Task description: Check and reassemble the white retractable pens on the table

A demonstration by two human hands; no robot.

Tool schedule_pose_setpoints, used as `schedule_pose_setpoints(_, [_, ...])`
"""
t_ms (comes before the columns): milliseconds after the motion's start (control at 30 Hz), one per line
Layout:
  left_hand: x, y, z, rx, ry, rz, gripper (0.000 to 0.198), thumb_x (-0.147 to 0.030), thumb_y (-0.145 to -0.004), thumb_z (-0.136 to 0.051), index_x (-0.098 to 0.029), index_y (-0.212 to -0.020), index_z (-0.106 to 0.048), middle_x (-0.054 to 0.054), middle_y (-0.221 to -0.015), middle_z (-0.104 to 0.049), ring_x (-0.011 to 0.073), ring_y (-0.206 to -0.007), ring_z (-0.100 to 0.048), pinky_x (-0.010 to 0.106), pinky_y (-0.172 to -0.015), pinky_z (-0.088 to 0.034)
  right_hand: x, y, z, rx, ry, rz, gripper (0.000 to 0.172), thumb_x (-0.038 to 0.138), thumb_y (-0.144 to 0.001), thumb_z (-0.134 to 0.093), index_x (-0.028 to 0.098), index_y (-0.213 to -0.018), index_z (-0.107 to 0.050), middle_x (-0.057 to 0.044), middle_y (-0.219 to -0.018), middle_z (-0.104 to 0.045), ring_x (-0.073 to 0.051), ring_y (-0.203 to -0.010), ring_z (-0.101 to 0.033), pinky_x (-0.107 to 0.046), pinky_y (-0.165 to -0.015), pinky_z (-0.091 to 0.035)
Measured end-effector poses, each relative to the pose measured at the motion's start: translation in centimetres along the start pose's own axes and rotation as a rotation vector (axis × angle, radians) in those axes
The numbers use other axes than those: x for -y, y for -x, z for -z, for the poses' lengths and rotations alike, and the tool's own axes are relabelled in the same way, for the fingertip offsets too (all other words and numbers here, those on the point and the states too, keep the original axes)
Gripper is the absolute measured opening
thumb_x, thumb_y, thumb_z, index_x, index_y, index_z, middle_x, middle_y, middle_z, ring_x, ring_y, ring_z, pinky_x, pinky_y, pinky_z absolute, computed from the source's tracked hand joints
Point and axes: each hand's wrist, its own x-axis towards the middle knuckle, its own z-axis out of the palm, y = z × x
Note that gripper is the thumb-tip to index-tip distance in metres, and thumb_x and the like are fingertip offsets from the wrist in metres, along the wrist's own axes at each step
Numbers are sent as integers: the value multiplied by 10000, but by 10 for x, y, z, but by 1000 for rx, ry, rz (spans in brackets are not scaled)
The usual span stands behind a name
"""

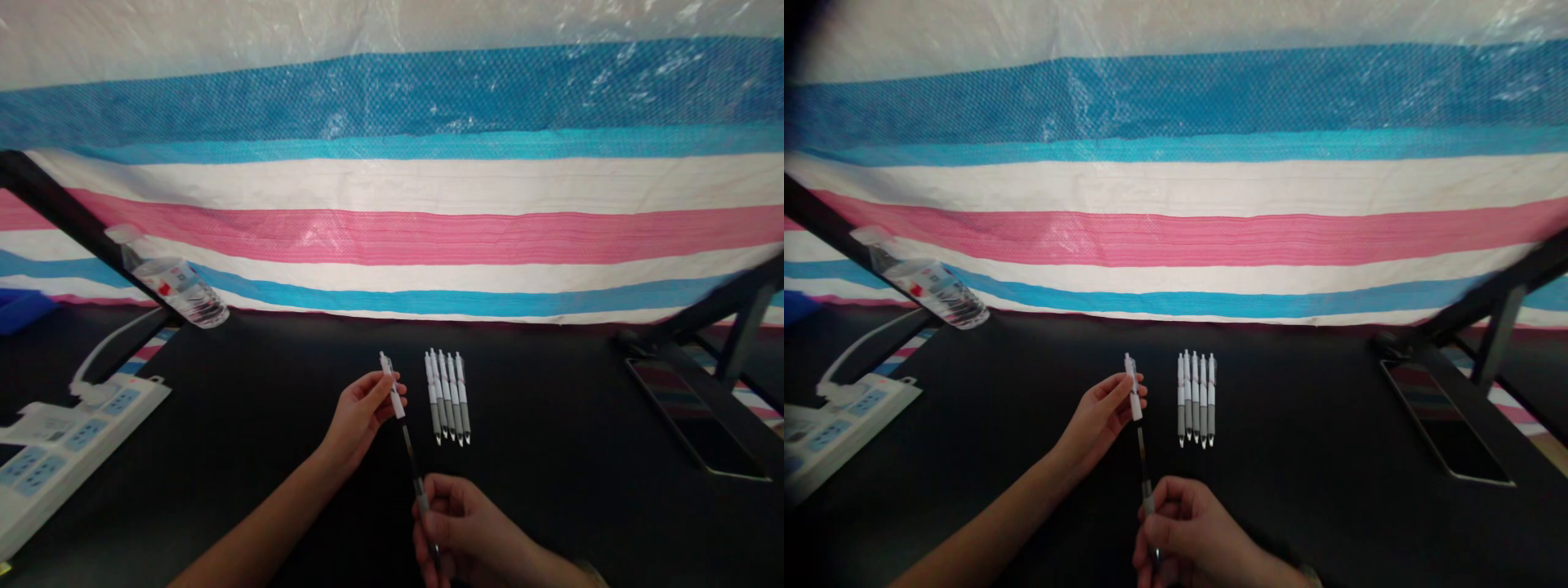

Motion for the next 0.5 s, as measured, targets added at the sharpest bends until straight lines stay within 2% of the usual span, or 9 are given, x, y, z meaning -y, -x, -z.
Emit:
schedule_pose_setpoints(133, [3, 4, -1, 52, -38, 33, 465, -417, -568, -974, -110, -839, -754, 47, -714, -763, 125, -602, -698, 195, -573, -557, 3, 0, -3, -18, -11, 8, 454, 401, -752, -894, 160, -893, -535, -18, -687, -696, -111, -495, -665, -141, -418, -448])
schedule_pose_setpoints(333, [10, 14, -3, 299, -208, 149, 392, -413, -669, -920, -120, -808, -701, 79, -723, -764, 173, -613, -722, 229, -547, -549, 2, -2, -1, -59, -24, 66, 457, 412, -756, -891, 162, -902, -538, 3, -691, -675, -94, -485, -633, -144, -408, -408])
schedule_pose_setpoints(500, [7, 15, 0, 421, -280, 161, 351, -400, -731, -882, -136, -821, -669, 76, -748, -767, 175, -652, -738, 219, -567, -557, 3, -1, -4, -82, -15, 71, 450, 399, -756, -892, 166, -901, -535, 15, -699, -650, -88, -501, -612, -156, -428, -399])
